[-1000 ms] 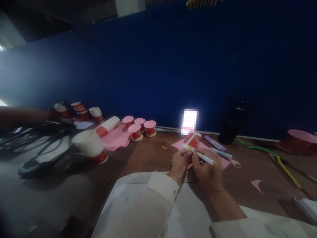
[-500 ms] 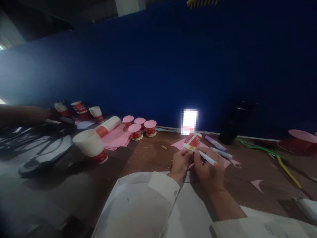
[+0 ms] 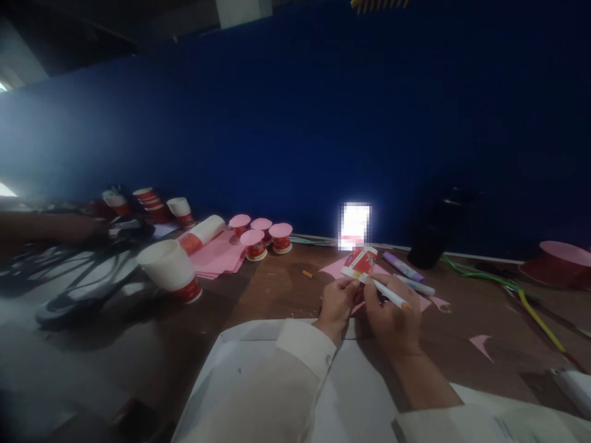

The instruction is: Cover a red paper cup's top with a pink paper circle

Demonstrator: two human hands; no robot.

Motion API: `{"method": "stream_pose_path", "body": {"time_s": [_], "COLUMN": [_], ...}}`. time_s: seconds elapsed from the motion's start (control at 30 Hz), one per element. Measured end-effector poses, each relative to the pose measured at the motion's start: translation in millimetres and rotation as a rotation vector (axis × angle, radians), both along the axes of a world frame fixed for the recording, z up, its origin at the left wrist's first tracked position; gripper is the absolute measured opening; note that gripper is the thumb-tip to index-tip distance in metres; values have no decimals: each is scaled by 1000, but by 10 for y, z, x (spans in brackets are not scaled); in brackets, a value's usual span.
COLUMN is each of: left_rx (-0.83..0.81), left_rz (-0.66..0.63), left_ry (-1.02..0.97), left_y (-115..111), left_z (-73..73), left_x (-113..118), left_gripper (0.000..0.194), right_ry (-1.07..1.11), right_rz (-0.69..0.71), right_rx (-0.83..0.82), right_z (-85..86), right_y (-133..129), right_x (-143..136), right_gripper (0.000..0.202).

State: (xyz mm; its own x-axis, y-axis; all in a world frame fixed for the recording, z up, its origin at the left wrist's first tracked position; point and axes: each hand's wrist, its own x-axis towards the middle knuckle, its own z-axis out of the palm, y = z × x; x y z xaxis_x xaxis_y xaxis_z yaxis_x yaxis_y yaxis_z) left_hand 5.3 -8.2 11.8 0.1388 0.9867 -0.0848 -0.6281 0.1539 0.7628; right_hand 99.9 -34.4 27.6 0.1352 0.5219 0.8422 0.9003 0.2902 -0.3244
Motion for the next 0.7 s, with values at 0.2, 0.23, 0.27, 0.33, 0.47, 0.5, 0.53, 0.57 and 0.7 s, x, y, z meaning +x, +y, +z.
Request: {"method": "stream_pose_path", "body": {"time_s": [0.2, 0.23, 0.27, 0.33, 0.47, 0.5, 0.53, 0.57, 0.7], "left_rx": [-34, -28, -18, 1, 38, 45, 48, 49, 39], "left_rz": [2, -2, -5, -2, 11, 12, 11, 11, 8], "left_ry": [6, 10, 14, 18, 35, 40, 41, 43, 52], "left_y": [-35, -40, -43, -42, -28, -24, -22, -21, -28], "left_z": [110, 128, 141, 147, 108, 95, 85, 78, 89], "left_x": [-44, -53, -60, -69, -70, -68, -67, -65, -57], "left_gripper": [16, 18, 19, 20, 19, 19, 18, 18, 20], "right_ry": [15, 16, 9, -5, 14, 24, 32, 37, 44], "right_rz": [18, 23, 35, 53, 63, 66, 68, 69, 67], "right_rx": [-5, -3, -2, 3, -7, -17, -29, -35, -31], "right_z": [-19, -24, -28, -34, -29, -23, -16, -9, 13], "right_y": [-1, 0, 2, 4, -7, -12, -17, -22, -30], "right_x": [5, 9, 13, 19, 13, 7, 1, -6, -20], "right_gripper": [22, 22, 22, 22, 23, 23, 23, 23, 22]}}
